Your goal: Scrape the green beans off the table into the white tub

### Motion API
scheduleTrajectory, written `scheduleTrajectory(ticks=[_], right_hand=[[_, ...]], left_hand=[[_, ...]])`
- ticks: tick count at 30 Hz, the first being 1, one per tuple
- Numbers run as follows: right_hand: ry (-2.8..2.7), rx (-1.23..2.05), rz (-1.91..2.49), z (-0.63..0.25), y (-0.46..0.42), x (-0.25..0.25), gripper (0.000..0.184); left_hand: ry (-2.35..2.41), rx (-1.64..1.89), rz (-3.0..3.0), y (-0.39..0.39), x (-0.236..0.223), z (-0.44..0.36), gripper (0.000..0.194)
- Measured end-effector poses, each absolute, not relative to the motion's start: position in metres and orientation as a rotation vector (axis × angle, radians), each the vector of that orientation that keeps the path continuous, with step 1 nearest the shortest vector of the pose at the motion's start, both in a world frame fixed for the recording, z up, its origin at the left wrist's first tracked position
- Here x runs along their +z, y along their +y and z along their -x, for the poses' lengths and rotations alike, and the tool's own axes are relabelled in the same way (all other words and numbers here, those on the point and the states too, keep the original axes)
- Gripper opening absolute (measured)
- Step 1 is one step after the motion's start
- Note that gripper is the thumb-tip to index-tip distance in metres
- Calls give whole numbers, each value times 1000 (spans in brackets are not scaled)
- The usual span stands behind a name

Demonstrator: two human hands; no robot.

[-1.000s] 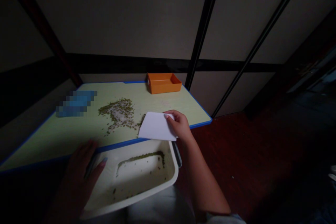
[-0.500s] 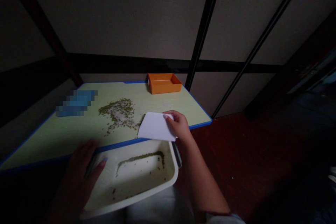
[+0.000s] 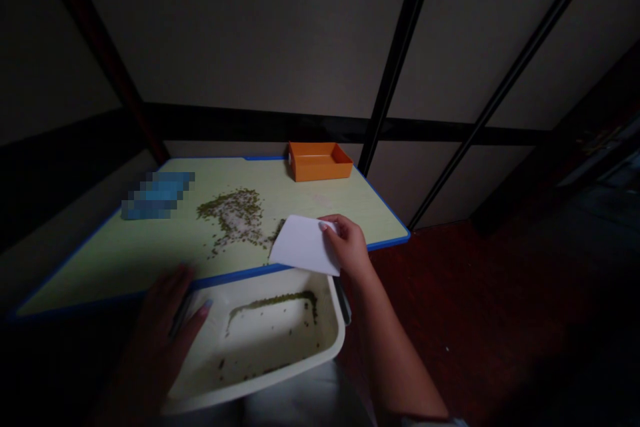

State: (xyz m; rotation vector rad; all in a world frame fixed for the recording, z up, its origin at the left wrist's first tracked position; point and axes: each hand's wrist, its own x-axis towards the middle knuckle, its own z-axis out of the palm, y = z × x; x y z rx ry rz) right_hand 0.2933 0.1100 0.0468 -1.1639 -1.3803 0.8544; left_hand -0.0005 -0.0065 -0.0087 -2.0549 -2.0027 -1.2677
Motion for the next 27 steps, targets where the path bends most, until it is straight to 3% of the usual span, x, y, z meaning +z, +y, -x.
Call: scheduleTrajectory(ticks=[27], right_hand=[[-1324, 769, 1237, -280, 120, 47, 31]], left_hand=[[-2014, -1249, 2077, -9, -9, 1, 59]])
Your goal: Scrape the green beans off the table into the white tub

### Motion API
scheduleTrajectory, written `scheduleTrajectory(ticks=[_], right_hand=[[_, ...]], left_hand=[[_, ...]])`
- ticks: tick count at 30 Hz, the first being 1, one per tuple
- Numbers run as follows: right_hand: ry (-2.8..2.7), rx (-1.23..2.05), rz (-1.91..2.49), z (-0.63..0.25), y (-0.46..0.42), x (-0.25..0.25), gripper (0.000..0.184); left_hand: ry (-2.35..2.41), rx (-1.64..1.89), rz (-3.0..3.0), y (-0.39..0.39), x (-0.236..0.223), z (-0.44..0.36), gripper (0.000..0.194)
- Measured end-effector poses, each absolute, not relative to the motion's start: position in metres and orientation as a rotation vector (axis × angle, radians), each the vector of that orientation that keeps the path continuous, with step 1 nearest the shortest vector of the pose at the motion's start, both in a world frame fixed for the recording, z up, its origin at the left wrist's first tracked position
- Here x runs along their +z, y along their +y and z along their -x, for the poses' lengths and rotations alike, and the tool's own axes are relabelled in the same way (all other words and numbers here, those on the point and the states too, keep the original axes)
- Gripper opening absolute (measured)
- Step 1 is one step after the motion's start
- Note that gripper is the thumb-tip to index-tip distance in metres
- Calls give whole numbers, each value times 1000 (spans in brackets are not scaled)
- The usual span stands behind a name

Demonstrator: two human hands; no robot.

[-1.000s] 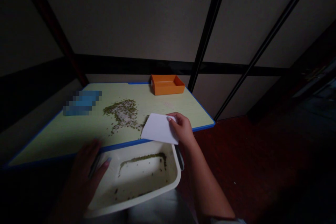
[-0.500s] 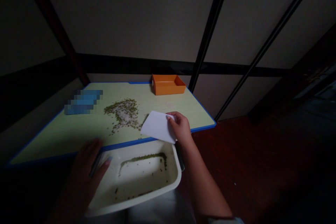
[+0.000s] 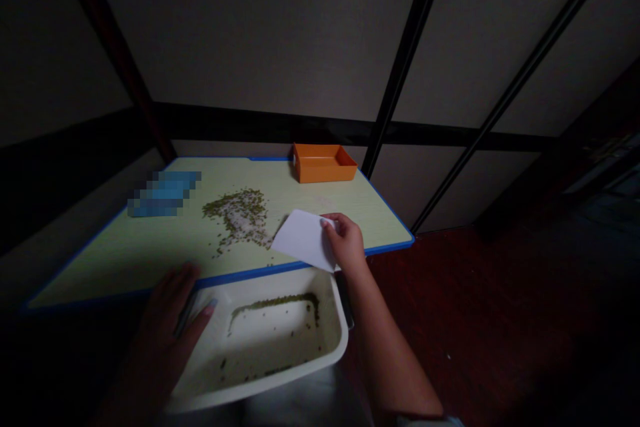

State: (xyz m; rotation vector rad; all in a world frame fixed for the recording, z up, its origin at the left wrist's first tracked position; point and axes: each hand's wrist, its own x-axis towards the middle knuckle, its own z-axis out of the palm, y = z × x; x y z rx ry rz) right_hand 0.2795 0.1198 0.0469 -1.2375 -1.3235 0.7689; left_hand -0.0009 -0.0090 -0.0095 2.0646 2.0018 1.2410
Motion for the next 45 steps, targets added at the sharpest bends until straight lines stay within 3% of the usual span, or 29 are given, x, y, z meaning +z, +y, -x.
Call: scheduleTrajectory(ticks=[45], right_hand=[[-1267, 858, 1181, -276, 120, 48, 33]], left_hand=[[1994, 1304, -2094, -9, -10, -2, 57]])
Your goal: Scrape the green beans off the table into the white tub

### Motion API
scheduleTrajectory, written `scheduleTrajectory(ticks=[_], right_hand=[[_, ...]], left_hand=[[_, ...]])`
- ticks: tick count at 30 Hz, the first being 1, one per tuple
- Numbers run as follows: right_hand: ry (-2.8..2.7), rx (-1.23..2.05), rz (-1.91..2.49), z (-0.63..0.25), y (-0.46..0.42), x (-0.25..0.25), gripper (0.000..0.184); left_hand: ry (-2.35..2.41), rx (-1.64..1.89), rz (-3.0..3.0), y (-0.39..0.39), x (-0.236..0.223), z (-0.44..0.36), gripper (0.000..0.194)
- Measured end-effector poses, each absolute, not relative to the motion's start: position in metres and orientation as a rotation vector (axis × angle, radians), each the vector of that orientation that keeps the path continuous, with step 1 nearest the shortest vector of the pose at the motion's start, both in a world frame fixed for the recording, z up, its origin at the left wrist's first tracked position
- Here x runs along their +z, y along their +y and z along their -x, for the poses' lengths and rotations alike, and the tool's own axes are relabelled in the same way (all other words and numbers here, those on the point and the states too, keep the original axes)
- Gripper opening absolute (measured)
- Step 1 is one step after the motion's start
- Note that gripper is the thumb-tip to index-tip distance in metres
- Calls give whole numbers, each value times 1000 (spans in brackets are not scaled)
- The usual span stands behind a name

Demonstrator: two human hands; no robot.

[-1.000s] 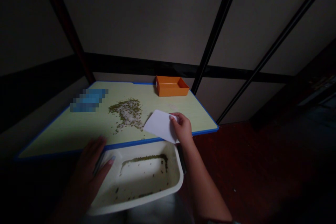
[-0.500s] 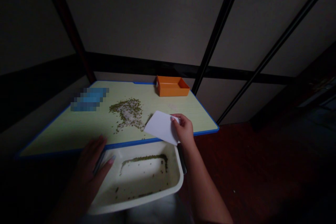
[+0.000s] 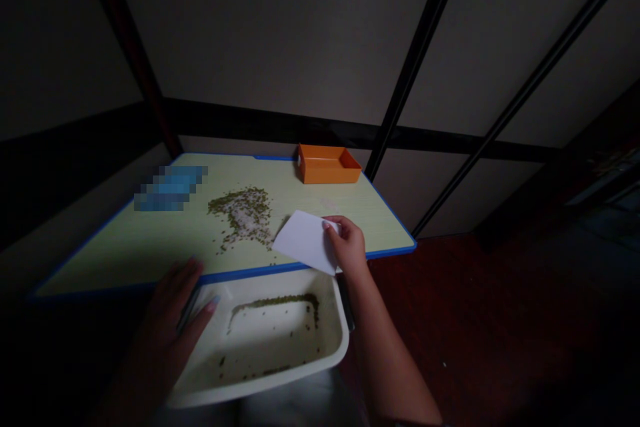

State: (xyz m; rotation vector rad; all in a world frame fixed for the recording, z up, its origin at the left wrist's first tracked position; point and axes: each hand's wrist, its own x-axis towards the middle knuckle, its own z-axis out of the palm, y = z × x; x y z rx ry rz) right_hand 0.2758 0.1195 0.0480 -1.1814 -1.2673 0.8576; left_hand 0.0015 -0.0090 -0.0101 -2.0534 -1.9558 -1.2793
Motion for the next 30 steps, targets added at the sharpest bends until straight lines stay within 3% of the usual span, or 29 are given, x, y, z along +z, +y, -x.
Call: scheduleTrajectory(ticks=[30], right_hand=[[-1340, 846, 1150, -277, 128, 37, 31]], left_hand=[[-1953, -1297, 2048, -8, -13, -1, 58]])
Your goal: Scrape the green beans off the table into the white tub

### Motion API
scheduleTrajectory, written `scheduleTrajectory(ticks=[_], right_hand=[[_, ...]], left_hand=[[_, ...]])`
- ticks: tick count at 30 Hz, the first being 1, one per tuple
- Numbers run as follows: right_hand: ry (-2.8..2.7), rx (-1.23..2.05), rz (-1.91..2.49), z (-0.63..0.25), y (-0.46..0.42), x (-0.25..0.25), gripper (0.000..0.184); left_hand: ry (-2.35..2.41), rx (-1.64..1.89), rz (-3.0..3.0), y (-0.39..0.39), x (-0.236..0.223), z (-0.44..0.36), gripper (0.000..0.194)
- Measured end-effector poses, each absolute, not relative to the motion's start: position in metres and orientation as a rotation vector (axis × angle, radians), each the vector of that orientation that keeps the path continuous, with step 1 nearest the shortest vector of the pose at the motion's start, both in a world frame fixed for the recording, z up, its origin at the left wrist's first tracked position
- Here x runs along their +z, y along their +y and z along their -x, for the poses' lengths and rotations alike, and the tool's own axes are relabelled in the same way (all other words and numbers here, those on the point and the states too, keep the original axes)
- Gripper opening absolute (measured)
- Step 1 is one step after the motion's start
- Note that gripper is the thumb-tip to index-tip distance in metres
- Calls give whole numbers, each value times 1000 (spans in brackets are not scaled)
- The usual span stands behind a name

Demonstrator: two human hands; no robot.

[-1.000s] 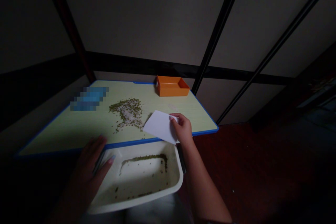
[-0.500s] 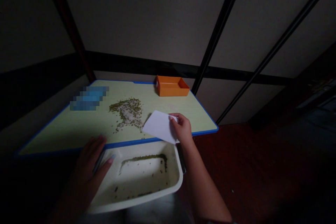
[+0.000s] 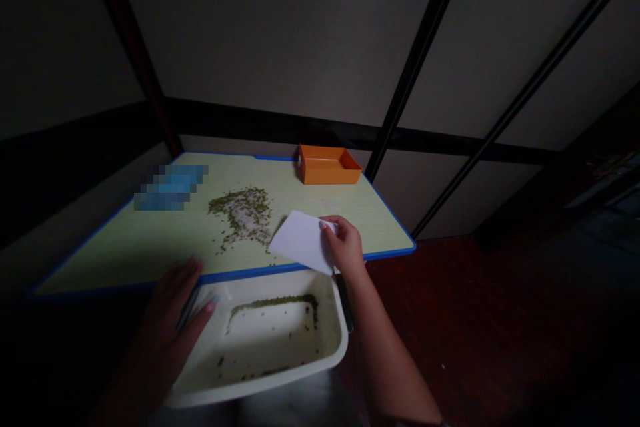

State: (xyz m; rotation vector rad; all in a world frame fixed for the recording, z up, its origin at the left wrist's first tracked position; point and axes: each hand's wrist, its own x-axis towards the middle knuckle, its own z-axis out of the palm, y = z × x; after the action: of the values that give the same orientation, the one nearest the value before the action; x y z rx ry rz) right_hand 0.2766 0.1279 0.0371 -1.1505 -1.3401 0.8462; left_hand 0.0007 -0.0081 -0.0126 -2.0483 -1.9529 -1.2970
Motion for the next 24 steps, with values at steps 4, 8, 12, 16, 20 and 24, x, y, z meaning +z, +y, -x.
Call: scheduleTrajectory(ticks=[4, 8, 12, 16, 20, 24], right_hand=[[-1341, 811, 1171, -276, 127, 38, 30], [-1339, 795, 1184, -276, 127, 38, 30], [-1327, 804, 1184, -275, 127, 39, 31], [-1314, 824, 1175, -274, 126, 42, 32], [-1303, 838, 1168, -274, 126, 42, 33], [-1323, 833, 1163, -273, 126, 42, 33]], left_hand=[[-1950, -1304, 2046, -8, -14, 0, 58], [-1946, -1289, 2050, -7, -14, -1, 57], [-1942, -1285, 2048, -7, -13, -1, 58], [-1956, -1289, 2055, -8, -12, -1, 58], [-1959, -1299, 2056, -10, -12, -1, 58], [-1958, -1299, 2064, -9, -13, 0, 59]])
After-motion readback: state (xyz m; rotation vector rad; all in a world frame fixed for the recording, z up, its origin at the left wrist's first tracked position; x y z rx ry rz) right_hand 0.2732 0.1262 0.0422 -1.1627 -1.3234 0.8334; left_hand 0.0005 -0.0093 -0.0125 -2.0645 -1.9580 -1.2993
